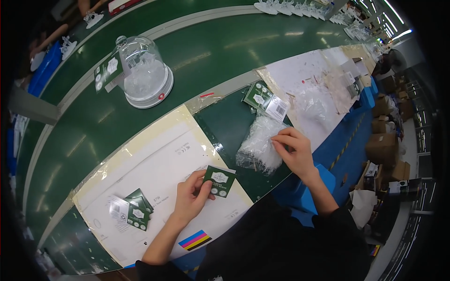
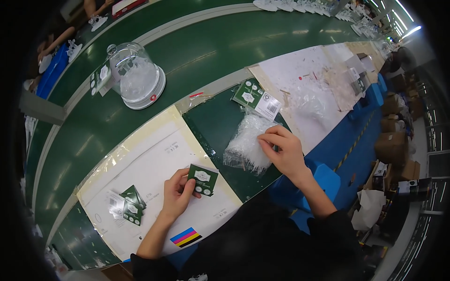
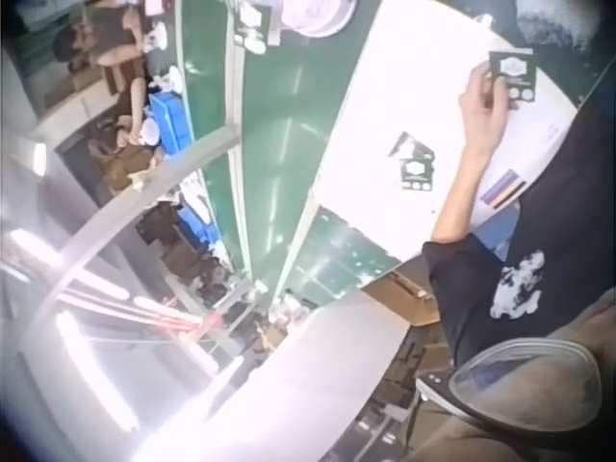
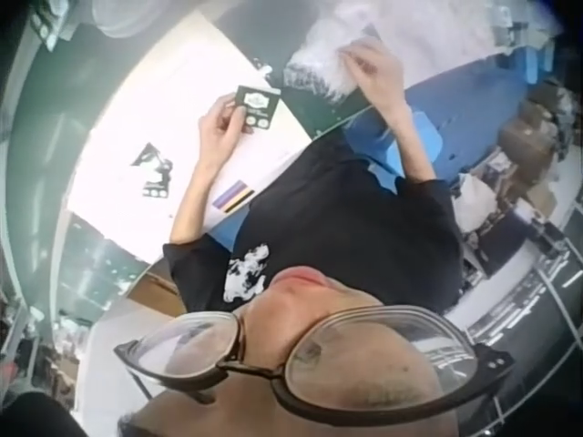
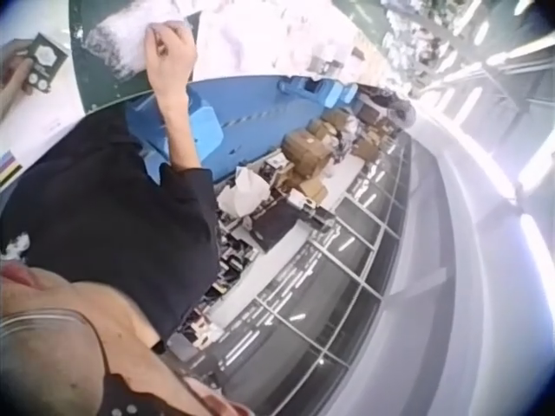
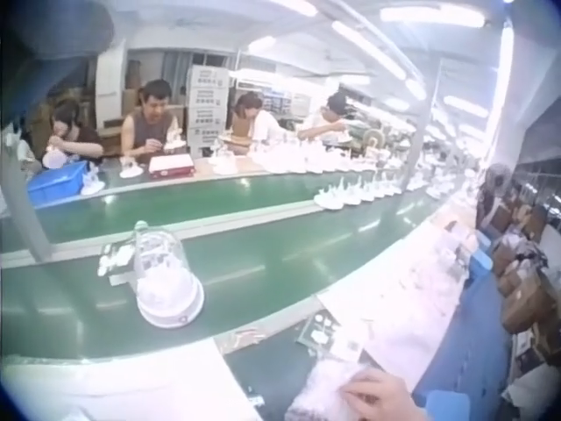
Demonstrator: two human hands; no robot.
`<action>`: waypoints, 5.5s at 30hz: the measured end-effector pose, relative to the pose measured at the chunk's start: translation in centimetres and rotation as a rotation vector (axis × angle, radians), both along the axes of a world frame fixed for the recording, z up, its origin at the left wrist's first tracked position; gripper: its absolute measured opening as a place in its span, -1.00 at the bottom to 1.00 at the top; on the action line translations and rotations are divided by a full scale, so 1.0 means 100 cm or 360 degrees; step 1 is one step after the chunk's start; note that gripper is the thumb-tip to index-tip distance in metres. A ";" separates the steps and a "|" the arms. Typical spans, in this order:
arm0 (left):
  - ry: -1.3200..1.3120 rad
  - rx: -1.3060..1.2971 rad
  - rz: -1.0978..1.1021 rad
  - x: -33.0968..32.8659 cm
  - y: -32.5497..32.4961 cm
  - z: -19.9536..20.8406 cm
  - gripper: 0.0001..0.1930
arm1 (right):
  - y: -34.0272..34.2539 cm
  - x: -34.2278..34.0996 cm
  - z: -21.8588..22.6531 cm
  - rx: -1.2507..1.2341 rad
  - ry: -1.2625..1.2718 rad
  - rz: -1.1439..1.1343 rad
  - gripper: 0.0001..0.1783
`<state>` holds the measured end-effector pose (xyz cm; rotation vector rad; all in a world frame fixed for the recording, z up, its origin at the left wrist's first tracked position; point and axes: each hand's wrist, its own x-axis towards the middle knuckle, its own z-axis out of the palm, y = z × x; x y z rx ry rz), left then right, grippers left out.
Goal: The recorder is packing small green circuit boards into plastic bags and placing them into clear plastic dome enclosures on an assembly line.
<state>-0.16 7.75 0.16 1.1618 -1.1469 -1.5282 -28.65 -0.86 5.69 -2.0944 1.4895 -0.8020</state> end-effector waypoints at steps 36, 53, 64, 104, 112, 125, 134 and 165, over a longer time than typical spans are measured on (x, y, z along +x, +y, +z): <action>0.0090 0.0075 0.0015 0.001 -0.004 0.004 -0.91 | -0.028 0.040 0.006 -0.0172 0.0016 0.0686 -0.91; 0.0291 0.0010 0.0513 0.002 -0.005 0.016 -0.93 | 0.006 0.114 0.046 0.0610 -0.0486 0.0744 -0.98; -0.0448 -0.0768 0.0465 0.008 0.001 -0.002 -0.71 | 0.016 0.130 0.003 0.0561 -0.0479 0.0500 -0.93; 0.0016 -0.0176 0.0107 0.010 0.002 -0.017 -0.83 | 0.010 0.122 0.005 0.0603 -0.0102 0.0850 -0.91; 0.0061 -0.0187 0.0178 0.007 0.000 -0.015 -0.79 | 0.008 0.126 0.006 0.0528 -0.0130 0.0990 -0.88; 0.0182 -0.0174 0.0059 0.021 0.000 -0.023 -0.74 | 0.009 0.130 0.008 0.0574 -0.0192 0.0831 -0.86; 0.0274 0.0006 0.0097 0.031 -0.012 -0.035 -0.71 | -0.006 0.140 0.007 0.0609 -0.0316 0.0910 -0.85; -0.0056 -0.0154 0.0339 0.017 0.012 -0.024 -0.86 | -0.016 0.145 -0.006 0.0303 -0.0964 0.1250 -0.86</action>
